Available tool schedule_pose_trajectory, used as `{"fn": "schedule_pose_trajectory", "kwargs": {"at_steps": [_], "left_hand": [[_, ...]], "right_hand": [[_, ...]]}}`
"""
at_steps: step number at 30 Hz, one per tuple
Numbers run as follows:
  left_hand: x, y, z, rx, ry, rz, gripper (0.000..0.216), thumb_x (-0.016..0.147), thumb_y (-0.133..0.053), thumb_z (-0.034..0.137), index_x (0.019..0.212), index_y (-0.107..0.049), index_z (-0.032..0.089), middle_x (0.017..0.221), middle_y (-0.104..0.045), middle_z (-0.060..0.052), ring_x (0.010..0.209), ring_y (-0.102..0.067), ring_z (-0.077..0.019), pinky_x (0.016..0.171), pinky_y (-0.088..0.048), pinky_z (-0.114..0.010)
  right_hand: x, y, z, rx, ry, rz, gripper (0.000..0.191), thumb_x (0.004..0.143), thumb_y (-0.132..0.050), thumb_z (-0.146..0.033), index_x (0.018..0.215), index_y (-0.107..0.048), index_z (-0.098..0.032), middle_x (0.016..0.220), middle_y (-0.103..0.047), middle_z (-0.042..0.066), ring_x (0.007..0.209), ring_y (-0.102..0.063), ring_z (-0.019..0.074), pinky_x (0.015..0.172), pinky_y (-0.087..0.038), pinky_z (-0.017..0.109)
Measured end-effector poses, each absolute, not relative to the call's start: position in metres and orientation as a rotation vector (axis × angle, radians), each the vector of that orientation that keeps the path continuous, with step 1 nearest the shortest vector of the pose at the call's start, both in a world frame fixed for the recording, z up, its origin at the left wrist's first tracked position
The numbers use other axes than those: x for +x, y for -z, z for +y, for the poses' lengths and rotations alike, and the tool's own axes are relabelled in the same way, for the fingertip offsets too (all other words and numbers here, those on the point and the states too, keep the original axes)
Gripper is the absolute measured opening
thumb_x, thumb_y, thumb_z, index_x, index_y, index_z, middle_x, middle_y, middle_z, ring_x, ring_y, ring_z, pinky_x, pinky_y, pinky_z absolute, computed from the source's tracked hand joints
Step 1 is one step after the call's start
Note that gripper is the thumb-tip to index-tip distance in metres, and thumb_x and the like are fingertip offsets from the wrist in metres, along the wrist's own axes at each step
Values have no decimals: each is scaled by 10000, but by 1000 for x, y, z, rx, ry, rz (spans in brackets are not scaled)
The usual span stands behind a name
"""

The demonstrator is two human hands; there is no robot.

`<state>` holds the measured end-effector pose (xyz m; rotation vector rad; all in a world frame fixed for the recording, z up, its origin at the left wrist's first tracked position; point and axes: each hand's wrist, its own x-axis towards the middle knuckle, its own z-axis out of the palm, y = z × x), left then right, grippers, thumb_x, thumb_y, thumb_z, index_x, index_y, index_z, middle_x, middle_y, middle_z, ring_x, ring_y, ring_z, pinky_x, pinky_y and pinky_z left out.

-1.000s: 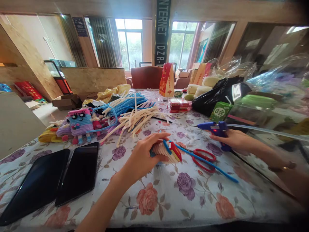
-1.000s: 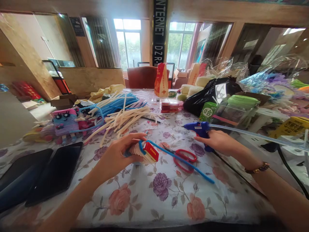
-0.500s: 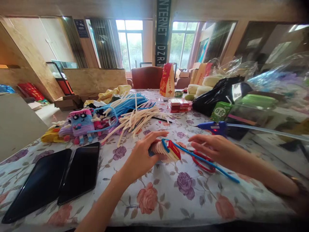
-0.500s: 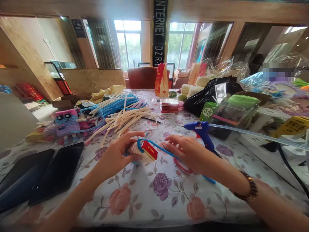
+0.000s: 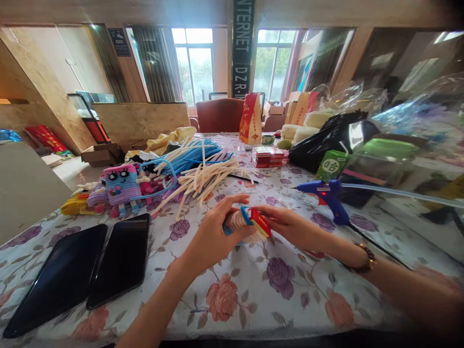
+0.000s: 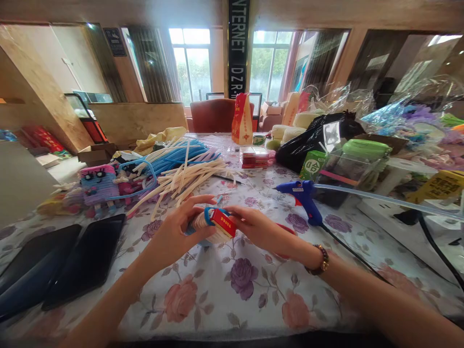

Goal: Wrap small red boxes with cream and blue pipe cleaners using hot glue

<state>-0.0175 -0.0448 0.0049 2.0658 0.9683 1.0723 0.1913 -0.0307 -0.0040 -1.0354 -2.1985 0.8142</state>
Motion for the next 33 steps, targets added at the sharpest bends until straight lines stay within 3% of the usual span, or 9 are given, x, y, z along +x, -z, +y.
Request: {"fn": "schedule_pose_trajectory", "kwargs": {"at_steps": [4, 9, 33], "left_hand": [[-17, -5, -45, 2051, -1086, 975, 498, 749, -672, 282, 1211, -487, 289, 1140, -608, -39, 909, -620, -155, 840, -459, -297], [-15, -3, -44, 2011, -1106, 967, 540, 726, -691, 255, 1223, -482, 290, 1058, -634, -36, 940, -614, -171, 848, -464, -306], [-11, 1, -47, 1844, -1314, 899, 430, 710, -695, 210, 1101, -524, 267, 893, -592, 0, 807, -590, -135, 732, -472, -247]], "right_hand": [[193, 9, -30, -1111, -815, -2075, 237, 905, -411, -321, 975, -601, -197, 826, -654, 18, 707, -579, 128, 639, -470, 250], [195, 8, -33, -1236, -666, -2018, 195, 898, -407, -302, 854, -553, -181, 541, -496, -47, 485, -445, 91, 477, -349, 217], [188, 7, -44, -1291, -528, -2121, 190, 880, -428, -254, 802, -588, -187, 506, -482, -56, 456, -430, 80, 458, -313, 204]]}}
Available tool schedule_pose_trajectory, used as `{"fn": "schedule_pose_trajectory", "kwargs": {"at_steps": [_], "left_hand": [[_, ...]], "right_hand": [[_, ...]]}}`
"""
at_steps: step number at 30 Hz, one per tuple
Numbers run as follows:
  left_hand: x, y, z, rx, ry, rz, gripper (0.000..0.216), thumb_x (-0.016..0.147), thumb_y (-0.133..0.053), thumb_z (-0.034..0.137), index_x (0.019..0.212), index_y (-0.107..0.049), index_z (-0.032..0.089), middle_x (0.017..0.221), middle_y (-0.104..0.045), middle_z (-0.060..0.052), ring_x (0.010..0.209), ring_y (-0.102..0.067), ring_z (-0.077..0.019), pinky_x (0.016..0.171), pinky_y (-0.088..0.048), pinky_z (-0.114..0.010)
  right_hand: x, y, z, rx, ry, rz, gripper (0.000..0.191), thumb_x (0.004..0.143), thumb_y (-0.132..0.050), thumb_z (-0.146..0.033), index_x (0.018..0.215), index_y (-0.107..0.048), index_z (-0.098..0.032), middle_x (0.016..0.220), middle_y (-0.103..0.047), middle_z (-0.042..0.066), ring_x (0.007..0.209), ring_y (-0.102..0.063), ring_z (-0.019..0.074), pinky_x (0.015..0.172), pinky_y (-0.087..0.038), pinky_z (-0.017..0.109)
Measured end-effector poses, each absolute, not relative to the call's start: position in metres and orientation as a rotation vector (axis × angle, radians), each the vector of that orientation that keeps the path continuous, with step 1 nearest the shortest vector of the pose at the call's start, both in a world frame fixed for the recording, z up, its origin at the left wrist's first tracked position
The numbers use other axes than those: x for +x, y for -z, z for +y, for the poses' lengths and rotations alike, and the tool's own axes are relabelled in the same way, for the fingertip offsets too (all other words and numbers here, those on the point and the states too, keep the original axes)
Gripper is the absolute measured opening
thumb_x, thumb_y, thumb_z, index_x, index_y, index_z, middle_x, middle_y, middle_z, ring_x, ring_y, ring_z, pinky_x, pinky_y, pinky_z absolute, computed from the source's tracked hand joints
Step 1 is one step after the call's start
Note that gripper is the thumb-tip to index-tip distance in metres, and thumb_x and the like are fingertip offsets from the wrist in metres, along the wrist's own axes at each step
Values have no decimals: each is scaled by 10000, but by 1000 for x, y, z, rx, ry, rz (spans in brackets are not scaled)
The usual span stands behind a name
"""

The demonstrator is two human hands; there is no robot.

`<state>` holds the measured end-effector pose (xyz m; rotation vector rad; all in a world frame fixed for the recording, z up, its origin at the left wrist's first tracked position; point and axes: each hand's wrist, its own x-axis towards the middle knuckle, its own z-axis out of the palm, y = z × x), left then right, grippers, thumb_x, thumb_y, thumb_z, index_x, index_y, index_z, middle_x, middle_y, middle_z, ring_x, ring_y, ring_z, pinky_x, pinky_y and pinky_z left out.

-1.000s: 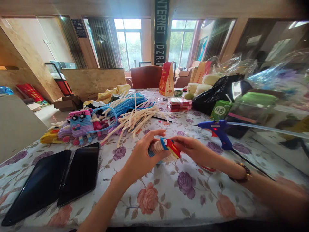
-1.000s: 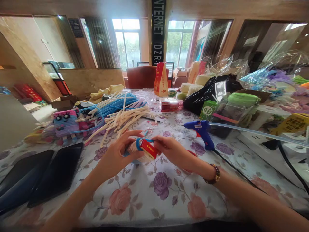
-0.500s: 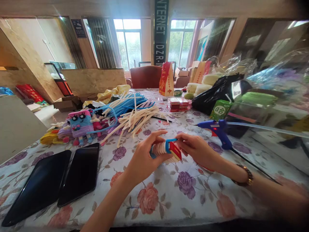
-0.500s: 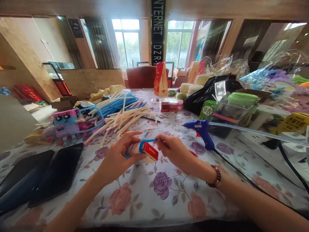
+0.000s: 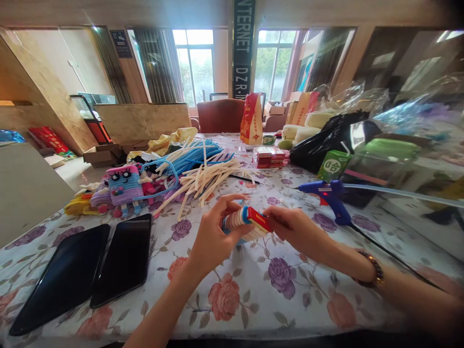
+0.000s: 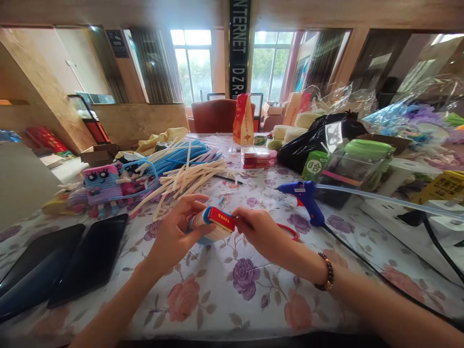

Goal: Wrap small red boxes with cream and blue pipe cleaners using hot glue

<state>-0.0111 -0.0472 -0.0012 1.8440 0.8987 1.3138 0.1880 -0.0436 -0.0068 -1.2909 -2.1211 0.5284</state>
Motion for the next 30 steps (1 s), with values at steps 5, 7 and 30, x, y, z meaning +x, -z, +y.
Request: {"fn": "schedule_pose_trajectory", "kwargs": {"at_steps": [5, 7, 30], "left_hand": [[-10, 4, -45, 1741, -1388, 855, 422, 704, -697, 194, 1083, -522, 253, 876, -602, 3, 819, -586, -135, 767, -472, -256], [-9, 4, -46, 1727, -1413, 850, 413, 708, -693, 189, 1079, -525, 256, 873, -603, 7, 826, -585, -132, 784, -469, -257], [-8, 11, -51, 1954, -1567, 938, 373, 797, -627, 280, 1163, -556, 294, 1183, -582, -29, 1075, -563, -171, 920, -455, -280]], "right_hand": [[187, 12, -43, -1249, -515, -2118, 183, 879, -410, -229, 743, -528, -195, 521, -484, -57, 453, -427, 74, 455, -318, 200], [187, 11, -44, -1237, -542, -2121, 189, 885, -401, -234, 747, -524, -196, 527, -483, -56, 456, -433, 75, 452, -321, 199], [187, 1, -60, -1042, 256, -2141, 226, 868, -510, -428, 895, -486, -205, 626, -602, -11, 465, -493, 100, 467, -368, 221]]}}
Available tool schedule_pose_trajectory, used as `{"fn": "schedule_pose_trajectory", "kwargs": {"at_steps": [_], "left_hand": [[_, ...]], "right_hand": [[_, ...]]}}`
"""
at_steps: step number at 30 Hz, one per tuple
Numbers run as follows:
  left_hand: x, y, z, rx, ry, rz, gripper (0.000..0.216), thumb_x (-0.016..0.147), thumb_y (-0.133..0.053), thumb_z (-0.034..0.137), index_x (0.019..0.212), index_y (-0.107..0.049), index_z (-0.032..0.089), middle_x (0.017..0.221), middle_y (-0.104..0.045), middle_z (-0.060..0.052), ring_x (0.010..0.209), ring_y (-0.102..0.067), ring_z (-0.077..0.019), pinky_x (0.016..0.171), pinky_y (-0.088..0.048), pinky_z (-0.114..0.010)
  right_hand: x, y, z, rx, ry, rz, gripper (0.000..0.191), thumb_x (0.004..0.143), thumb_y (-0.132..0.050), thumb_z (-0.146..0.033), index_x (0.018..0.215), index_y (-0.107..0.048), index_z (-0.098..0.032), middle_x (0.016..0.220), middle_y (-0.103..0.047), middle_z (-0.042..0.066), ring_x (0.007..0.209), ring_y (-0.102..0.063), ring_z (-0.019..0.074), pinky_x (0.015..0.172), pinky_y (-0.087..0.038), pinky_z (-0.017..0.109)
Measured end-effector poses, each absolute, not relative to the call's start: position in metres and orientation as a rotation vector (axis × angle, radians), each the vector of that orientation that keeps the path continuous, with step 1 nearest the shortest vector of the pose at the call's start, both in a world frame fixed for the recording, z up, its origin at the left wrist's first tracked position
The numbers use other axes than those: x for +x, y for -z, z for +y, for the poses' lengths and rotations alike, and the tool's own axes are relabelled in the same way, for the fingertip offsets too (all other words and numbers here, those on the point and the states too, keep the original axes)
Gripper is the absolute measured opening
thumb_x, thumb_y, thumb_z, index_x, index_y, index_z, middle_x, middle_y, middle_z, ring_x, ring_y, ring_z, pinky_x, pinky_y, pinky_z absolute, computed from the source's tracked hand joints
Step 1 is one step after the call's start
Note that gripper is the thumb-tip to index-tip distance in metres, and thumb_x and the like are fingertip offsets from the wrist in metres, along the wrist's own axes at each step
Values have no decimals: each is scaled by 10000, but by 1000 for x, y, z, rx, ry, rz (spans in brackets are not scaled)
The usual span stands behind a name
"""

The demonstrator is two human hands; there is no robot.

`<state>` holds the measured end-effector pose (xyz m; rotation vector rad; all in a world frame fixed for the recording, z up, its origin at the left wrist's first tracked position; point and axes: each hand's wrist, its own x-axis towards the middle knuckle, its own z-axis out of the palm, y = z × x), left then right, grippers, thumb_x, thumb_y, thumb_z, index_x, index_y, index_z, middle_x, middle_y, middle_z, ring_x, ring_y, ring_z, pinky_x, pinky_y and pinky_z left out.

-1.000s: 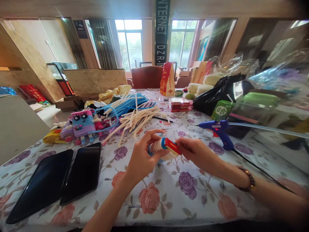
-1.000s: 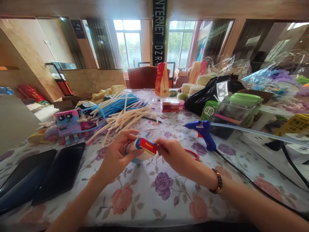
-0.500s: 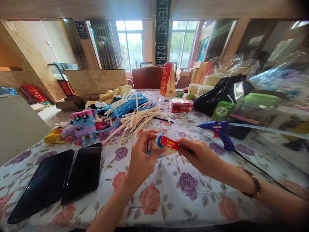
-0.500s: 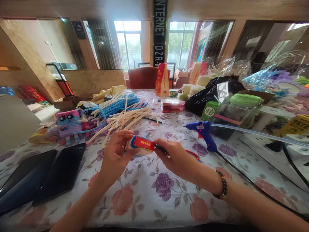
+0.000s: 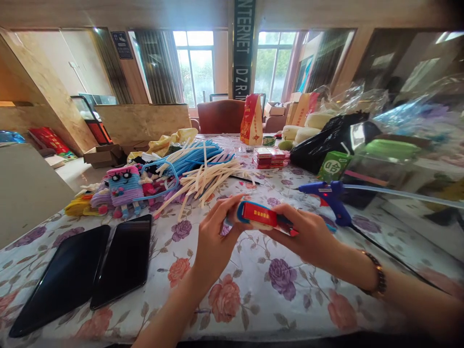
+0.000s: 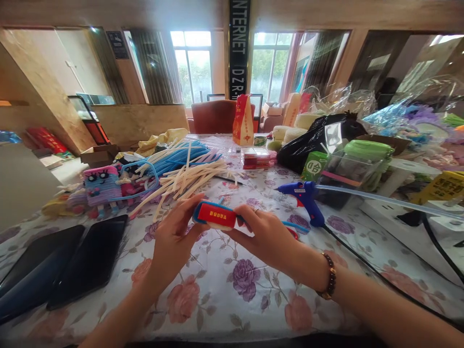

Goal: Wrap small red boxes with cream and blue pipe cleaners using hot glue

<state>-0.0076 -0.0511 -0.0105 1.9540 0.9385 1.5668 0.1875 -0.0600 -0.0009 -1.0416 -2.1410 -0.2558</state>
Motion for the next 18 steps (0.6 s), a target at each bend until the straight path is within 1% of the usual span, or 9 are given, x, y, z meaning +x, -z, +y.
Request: {"fn": "schedule_pose_trajectory", "kwargs": {"at_steps": [3, 6, 10, 13, 18], "left_hand": [[-8, 8, -51, 2037, -1568, 929, 399, 806, -618, 297, 1199, -549, 291, 1194, -585, -24, 1127, -536, -172, 953, -435, -276], [-9, 7, -50, 2044, -1543, 921, 418, 788, -640, 298, 1198, -558, 300, 1199, -591, -11, 1127, -537, -166, 962, -428, -268], [-9, 8, -48, 1986, -1548, 899, 413, 744, -684, 308, 1148, -597, 295, 1169, -612, -12, 1090, -559, -174, 932, -456, -277], [-10, 9, -45, 1942, -1538, 871, 394, 728, -698, 311, 1113, -616, 293, 1149, -623, -13, 1091, -559, -185, 950, -453, -306], [-9, 10, -43, 1975, -1481, 869, 352, 785, -636, 323, 1133, -584, 299, 1154, -596, -18, 1095, -548, -186, 959, -441, -327]], "right_hand": [[189, -2, -59, -988, 398, -2145, 202, 885, -492, -399, 914, -486, -199, 639, -623, 3, 489, -528, 112, 481, -375, 228], [192, -2, -57, -964, 495, -2157, 197, 896, -477, -394, 921, -488, -199, 660, -628, 7, 507, -541, 114, 489, -377, 231], [196, -4, -54, -948, 571, -2192, 211, 910, -452, -383, 952, -499, -182, 713, -630, 19, 516, -545, 119, 498, -393, 246], [199, -8, -53, -926, 627, -2206, 219, 915, -442, -374, 959, -509, -169, 757, -643, 39, 543, -568, 132, 515, -420, 259], [199, -14, -53, -900, 724, -2179, 226, 912, -445, -380, 934, -530, -172, 793, -665, 68, 656, -624, 171, 574, -456, 277]]}}
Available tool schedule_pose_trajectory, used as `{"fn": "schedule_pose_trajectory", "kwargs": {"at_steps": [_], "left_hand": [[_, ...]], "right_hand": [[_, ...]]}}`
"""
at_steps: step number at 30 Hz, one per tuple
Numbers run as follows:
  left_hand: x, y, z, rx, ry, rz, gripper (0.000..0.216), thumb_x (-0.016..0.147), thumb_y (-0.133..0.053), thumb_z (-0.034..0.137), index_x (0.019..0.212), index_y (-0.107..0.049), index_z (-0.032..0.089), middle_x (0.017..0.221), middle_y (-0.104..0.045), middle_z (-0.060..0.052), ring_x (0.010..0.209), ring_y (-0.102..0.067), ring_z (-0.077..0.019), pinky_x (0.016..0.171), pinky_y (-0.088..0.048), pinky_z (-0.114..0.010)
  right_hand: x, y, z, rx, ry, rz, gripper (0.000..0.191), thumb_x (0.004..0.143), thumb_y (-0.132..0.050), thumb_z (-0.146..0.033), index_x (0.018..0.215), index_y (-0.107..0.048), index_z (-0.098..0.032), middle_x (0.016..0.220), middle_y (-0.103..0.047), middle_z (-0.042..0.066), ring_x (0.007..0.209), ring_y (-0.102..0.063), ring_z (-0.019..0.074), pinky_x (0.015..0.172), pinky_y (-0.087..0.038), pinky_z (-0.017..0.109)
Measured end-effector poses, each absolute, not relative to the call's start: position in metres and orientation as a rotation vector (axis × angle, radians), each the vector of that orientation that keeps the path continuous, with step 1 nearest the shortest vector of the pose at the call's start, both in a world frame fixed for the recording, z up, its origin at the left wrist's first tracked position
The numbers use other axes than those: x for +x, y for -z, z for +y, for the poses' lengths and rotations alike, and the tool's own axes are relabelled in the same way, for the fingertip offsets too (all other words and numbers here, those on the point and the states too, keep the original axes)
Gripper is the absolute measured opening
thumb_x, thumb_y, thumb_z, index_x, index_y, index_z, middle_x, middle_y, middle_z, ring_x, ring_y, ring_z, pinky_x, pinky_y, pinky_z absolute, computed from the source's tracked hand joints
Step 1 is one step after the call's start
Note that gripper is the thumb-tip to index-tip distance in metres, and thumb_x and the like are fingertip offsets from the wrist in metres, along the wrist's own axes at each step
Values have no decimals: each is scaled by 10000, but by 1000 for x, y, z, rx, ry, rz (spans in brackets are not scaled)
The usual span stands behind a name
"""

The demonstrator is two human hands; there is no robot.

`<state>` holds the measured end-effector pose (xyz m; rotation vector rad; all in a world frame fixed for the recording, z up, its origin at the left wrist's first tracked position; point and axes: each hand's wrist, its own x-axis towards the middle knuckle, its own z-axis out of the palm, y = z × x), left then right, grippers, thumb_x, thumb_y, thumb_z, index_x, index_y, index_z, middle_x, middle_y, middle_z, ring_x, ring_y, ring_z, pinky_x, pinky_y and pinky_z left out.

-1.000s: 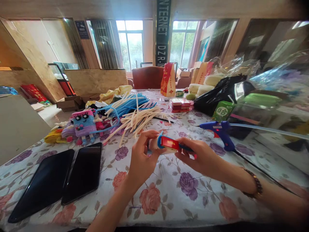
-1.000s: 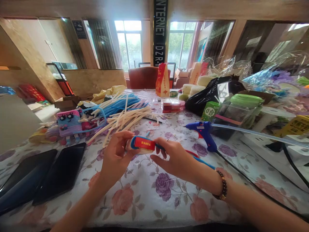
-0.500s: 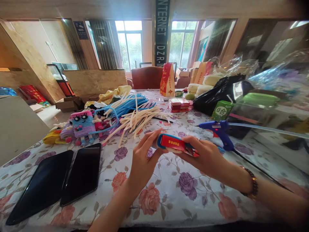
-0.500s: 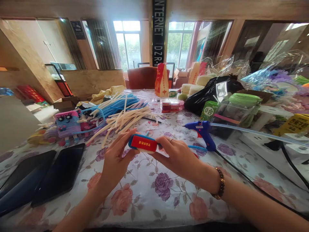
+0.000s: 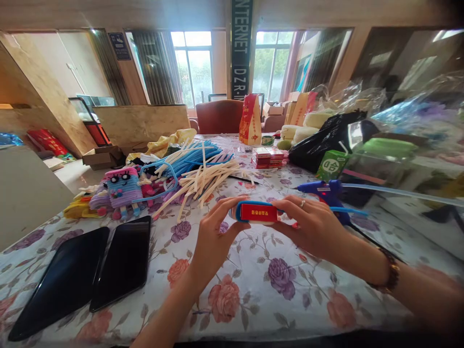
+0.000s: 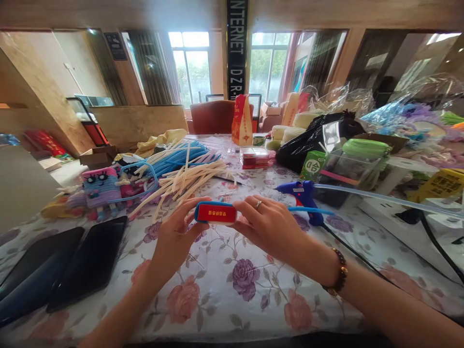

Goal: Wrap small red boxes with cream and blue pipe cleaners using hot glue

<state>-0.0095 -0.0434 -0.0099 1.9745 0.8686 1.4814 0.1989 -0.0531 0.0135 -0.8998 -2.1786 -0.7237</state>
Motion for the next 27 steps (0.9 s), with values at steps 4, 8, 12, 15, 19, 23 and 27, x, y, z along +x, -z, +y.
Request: {"fn": "schedule_pose_trajectory", "kwargs": {"at_steps": [4, 8, 12, 15, 19, 23, 27], "left_hand": [[-7, 12, -47, 2136, -1464, 917, 425, 856, -543, 297, 1271, -451, 312, 1231, -516, -47, 1155, -495, -190, 977, -410, -335], [-4, 17, -50, 2259, -1442, 930, 650, 834, -574, 326, 1391, -240, 334, 1238, -453, -73, 1172, -445, -209, 1009, -368, -370], [-3, 20, -51, 2272, -1407, 974, 777, 798, -592, 420, 1416, -126, 350, 1272, -433, -84, 1205, -409, -248, 1033, -323, -434], [-3, 21, -51, 2276, -1396, 1006, 784, 793, -565, 481, 1412, -100, 360, 1287, -445, -92, 1198, -434, -280, 1029, -298, -503], [-3, 20, -51, 2304, -1403, 1046, 780, 773, -571, 510, 1400, -130, 361, 1263, -474, -96, 1195, -452, -296, 1008, -319, -517], [-2, 21, -50, 2341, -1462, 1043, 785, 754, -597, 504, 1393, -167, 352, 1218, -510, -95, 1160, -484, -286, 971, -378, -484], [-1, 23, -51, 2335, -1488, 1078, 774, 768, -580, 504, 1401, -167, 339, 1212, -518, -102, 1157, -495, -280, 960, -403, -479]], "right_hand": [[197, -15, -55, -881, 713, -2164, 231, 908, -455, -381, 916, -531, -163, 774, -665, 76, 660, -629, 175, 581, -464, 281], [194, -14, -58, -870, 676, -2184, 217, 903, -472, -363, 920, -524, -153, 780, -670, 74, 677, -639, 182, 577, -471, 283], [192, -13, -60, -864, 685, -2170, 217, 906, -464, -364, 902, -525, -156, 748, -668, 59, 645, -636, 175, 551, -462, 278], [190, -13, -60, -851, 716, -2166, 235, 915, -444, -373, 910, -528, -153, 744, -669, 61, 652, -638, 176, 551, -462, 276], [189, -13, -61, -843, 707, -2179, 246, 920, -430, -385, 913, -524, -159, 744, -671, 58, 660, -638, 168, 557, -463, 269], [188, -12, -63, -832, 705, -2174, 257, 928, -409, -384, 903, -526, -157, 726, -667, 57, 636, -632, 161, 526, -448, 263], [187, -11, -62, -842, 671, -2180, 257, 916, -433, -397, 900, -528, -159, 726, -665, 56, 636, -626, 162, 534, -448, 266]]}}
